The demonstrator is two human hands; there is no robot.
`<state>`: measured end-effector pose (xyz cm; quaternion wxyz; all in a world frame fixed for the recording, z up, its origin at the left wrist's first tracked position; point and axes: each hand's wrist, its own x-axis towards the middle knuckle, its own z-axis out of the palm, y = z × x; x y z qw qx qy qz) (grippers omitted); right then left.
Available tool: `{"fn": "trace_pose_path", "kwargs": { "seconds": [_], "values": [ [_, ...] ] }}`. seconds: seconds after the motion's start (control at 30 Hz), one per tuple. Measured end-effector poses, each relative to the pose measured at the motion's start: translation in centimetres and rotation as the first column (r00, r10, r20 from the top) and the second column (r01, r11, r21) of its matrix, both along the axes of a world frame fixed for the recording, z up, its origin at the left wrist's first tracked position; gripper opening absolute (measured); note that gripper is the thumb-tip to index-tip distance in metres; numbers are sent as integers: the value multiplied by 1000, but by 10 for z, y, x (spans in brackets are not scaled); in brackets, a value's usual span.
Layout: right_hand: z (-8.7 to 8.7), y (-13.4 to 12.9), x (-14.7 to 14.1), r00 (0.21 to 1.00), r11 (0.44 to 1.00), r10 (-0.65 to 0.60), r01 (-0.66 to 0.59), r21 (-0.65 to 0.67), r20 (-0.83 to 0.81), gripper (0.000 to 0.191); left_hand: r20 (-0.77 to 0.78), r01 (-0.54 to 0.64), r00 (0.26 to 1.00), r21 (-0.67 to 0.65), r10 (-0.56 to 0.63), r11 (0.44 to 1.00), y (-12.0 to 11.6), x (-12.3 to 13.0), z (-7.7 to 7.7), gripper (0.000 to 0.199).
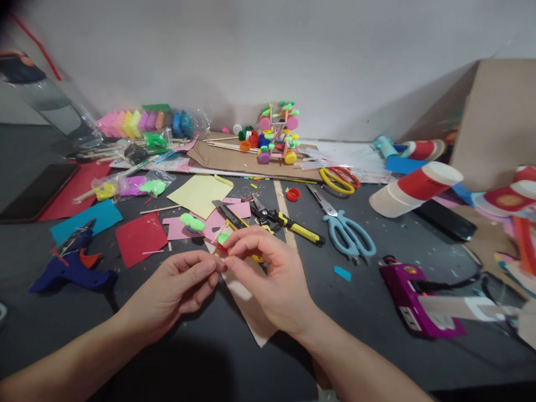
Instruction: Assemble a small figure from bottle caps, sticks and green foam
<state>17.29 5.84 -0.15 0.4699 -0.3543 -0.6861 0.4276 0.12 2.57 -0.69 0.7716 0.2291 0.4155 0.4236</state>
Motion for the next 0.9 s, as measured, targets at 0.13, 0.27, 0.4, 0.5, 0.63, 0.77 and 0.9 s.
{"fn": "trace_pose_path", "kwargs": {
  "seconds": [0.13, 0.27, 0.4, 0.5, 0.63, 0.77, 0.9],
  "values": [
    [1, 0, 0, 1000, 1000, 3, -3, 2, 24, 14, -4, 4, 1000, 14, -4, 1000, -2, 0, -2, 29],
    [2, 0, 0, 999, 1000, -5, 5, -2, 39, 17, -2, 5, 1000, 16, -4, 1000, -3, 0, -2, 27],
    [1, 0, 2, 999, 1000, 4, -4, 0, 46, 18, -13, 0, 1000, 16, 0, 1000, -1, 0, -3, 29],
    [-1, 0, 3, 999, 1000, 7, -8, 14, 52, 10, -19, 0, 1000, 18, 1, 1000, 0, 0, -3, 30],
    [-2, -1, 3, 997, 998, -11, 7, 58, 74, 6, -19, 8, 1000, 23, -7, 1000, -1, 0, -4, 29],
    [-2, -2, 2, 989, 987, -39, 17, 157, 140, 8, -8, 2, 1000, 25, -2, 1000, -3, 0, -3, 26],
    [-3, -2, 1, 973, 945, -33, -45, 324, 229, 10, 72, 4, 997, -18, -3, 1000, -2, 1, -2, 24]
  ]
}}
